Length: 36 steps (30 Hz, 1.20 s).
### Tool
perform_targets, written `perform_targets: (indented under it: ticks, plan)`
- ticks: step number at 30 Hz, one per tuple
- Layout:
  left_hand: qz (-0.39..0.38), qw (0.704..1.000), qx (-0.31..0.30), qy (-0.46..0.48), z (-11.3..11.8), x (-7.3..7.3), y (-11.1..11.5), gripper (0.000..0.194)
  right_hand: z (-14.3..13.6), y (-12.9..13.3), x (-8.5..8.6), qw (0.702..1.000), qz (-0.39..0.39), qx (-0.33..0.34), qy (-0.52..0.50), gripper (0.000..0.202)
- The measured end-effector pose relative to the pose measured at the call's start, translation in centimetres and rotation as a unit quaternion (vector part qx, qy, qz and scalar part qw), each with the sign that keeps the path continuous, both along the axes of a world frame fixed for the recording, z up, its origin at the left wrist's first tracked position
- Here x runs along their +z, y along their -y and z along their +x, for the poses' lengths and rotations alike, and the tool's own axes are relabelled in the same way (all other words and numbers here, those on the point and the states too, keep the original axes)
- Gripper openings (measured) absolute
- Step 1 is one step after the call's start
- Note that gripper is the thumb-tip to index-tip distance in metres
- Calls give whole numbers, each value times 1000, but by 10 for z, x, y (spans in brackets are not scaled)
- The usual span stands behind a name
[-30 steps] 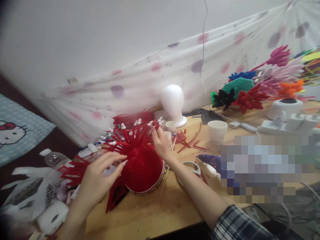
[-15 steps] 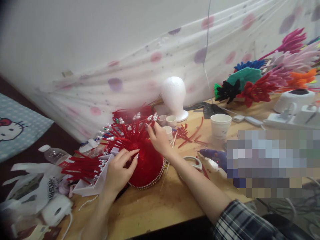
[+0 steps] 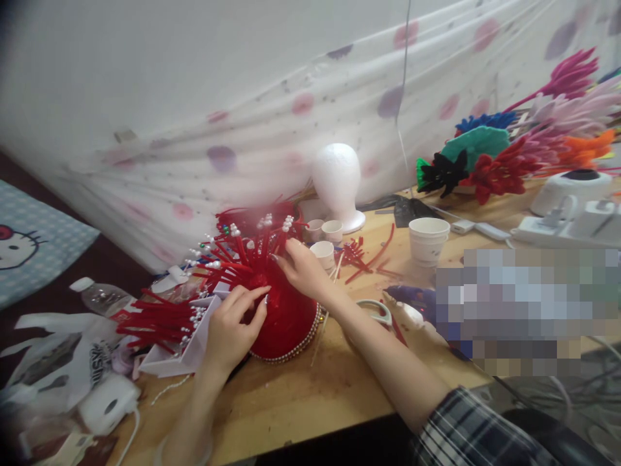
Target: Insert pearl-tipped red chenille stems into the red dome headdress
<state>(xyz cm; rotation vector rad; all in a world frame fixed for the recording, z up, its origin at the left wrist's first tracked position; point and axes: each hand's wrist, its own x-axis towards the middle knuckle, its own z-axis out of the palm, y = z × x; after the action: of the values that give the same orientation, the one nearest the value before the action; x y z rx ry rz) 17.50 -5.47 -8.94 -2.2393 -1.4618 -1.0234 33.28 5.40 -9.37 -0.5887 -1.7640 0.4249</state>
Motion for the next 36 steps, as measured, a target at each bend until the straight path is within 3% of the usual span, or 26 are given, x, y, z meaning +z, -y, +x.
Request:
perform_targets:
  ticks: [7, 11, 19, 30, 36]
  plan:
    - [58, 998, 13, 0, 1, -10, -2, 23, 8, -2, -4, 999, -2, 32, 15, 19]
    - [84, 995, 29, -46, 6, -7, -3, 23, 8, -1, -2, 999, 6, 37, 10, 17]
    - [56, 981, 65, -172, 19, 2, -8, 33, 5, 1, -6, 1000, 5, 30, -6, 13]
    - [53, 976, 75, -199, 21, 1, -10, 33, 7, 2, -5, 999, -34, 36, -23, 14]
    - [49, 967, 82, -235, 20, 2, -10, 33, 6, -2, -9, 994, -80, 53, -52, 26]
